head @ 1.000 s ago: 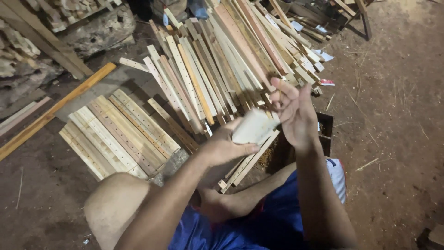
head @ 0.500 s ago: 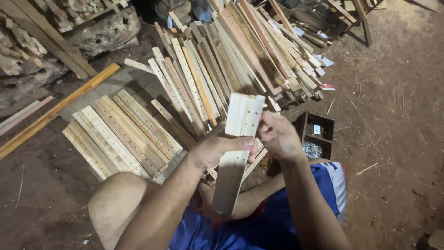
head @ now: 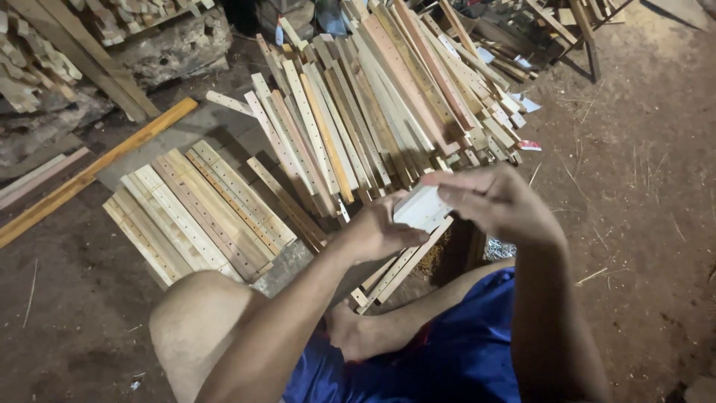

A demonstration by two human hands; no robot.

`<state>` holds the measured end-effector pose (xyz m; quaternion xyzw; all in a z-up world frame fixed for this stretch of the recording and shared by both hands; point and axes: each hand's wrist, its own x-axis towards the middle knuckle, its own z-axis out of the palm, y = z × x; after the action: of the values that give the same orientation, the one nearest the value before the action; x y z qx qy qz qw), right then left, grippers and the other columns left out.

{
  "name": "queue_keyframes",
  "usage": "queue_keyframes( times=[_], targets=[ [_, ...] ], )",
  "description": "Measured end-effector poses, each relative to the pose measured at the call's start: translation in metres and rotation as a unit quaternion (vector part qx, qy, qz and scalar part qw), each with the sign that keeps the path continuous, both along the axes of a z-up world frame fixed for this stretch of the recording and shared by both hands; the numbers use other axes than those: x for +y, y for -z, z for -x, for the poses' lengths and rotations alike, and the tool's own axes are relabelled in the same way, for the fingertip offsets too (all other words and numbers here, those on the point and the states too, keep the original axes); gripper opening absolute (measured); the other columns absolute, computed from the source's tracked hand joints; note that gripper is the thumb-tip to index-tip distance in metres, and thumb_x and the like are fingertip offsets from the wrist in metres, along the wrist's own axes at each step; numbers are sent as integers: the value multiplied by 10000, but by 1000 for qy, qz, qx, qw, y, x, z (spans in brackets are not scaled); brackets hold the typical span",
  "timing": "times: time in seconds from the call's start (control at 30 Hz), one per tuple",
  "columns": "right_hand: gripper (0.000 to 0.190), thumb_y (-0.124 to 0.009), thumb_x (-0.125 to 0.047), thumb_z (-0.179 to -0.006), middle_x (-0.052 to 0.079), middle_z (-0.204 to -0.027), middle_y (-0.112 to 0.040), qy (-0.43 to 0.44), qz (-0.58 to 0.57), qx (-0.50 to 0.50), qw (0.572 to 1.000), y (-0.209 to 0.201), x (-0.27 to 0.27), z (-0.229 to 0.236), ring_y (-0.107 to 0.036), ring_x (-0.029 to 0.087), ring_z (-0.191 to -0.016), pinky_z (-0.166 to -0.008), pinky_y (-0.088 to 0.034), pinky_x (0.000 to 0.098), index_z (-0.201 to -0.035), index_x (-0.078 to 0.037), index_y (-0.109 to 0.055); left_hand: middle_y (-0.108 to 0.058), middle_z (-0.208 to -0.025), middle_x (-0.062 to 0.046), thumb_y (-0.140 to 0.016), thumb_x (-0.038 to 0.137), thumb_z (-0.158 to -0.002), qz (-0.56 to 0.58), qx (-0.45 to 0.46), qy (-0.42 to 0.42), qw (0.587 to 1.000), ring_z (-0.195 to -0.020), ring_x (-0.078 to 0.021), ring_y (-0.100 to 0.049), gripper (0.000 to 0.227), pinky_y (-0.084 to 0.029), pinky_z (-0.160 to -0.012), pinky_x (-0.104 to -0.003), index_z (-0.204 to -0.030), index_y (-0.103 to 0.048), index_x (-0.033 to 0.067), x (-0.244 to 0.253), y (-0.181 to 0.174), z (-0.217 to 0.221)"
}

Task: Bundling thin wooden slats together using rubber bands in a workshop environment.

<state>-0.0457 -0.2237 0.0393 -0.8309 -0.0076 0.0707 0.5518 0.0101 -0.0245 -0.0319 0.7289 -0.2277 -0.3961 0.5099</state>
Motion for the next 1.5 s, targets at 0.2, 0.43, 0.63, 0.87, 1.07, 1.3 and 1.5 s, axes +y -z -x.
queue_keyframes(
  times=[0.2, 0.43, 0.63, 0.87, 1.07, 1.3, 1.5],
  targets=[
    [288, -665, -33, -909, 216, -692, -792, -75, 23, -65, 995, 17, 49, 24, -342, 94, -338, -402, -341, 282, -1179, -33, -765, -778, -1029, -149, -853, 186, -737, 16, 89, -229, 969, -989, -293, -747, 506, -588, -815, -412, -1197, -705, 36, 19, -8, -12],
    [252, -543, -97, -1015, 47, -571, -600, 70, -236, -50, 968, 88, 0, 33, -397, 54, -497, -546, -326, 233, -1013, 66, -735, -712, -919, -136, -904, 56, -678, 226, 135, -280, 923, -813, -245, -701, 442, -632, -616, -424, -1072, -718, -21, 26, 14, -20],
    [654, -494, -498, -1051, 19, -695, -649, -30, -715, 192, 672, 89, -35, 14, -475, 2, -415, -579, -449, 223, -1238, 123, -581, -737, -976, -235, -830, 351, -857, 219, 36, -111, 969, -713, -274, -744, 476, -638, -612, -353, -1163, -716, 5, 28, 15, -10],
    [784, -486, -656, -1045, 65, -685, -686, -1, -547, 160, 822, 27, -47, -1, -502, 29, -444, -650, -546, 319, -981, 88, -723, -734, -985, -213, -779, 262, -897, 97, -272, -17, 957, -559, -232, -644, 367, -520, -532, -329, -1153, -718, 7, 15, 13, -6],
    [760, -541, -497, -1012, 188, -679, -591, 135, -79, 149, 976, -37, 10, 3, -590, 283, -486, -622, -481, 397, -1106, 250, -644, -669, -906, -125, -712, 354, -909, -71, -372, 35, 925, -830, -378, -712, 376, -546, -737, -506, -1187, -609, 124, 13, -4, 4],
    [523, -553, -488, -1003, 188, -642, -692, -43, 330, 138, 933, -42, 94, 2, -619, 190, -366, -366, -508, 293, -1064, 11, -696, -739, -904, -153, -710, 329, -888, -123, -418, 20, 900, -860, -388, -726, 325, -554, -699, -370, -1120, -745, 105, -6, 1, 13],
    [402, -780, -309, -864, 128, -814, -761, 116, 285, -193, 932, 1, 115, 16, -760, 320, -791, -647, -591, 416, -1222, -131, -732, -782, -992, 64, -559, 486, -855, -85, -229, -74, 967, -973, -231, -761, 415, -597, -901, -383, -1173, -705, 263, 12, -7, -12]
  ],
)
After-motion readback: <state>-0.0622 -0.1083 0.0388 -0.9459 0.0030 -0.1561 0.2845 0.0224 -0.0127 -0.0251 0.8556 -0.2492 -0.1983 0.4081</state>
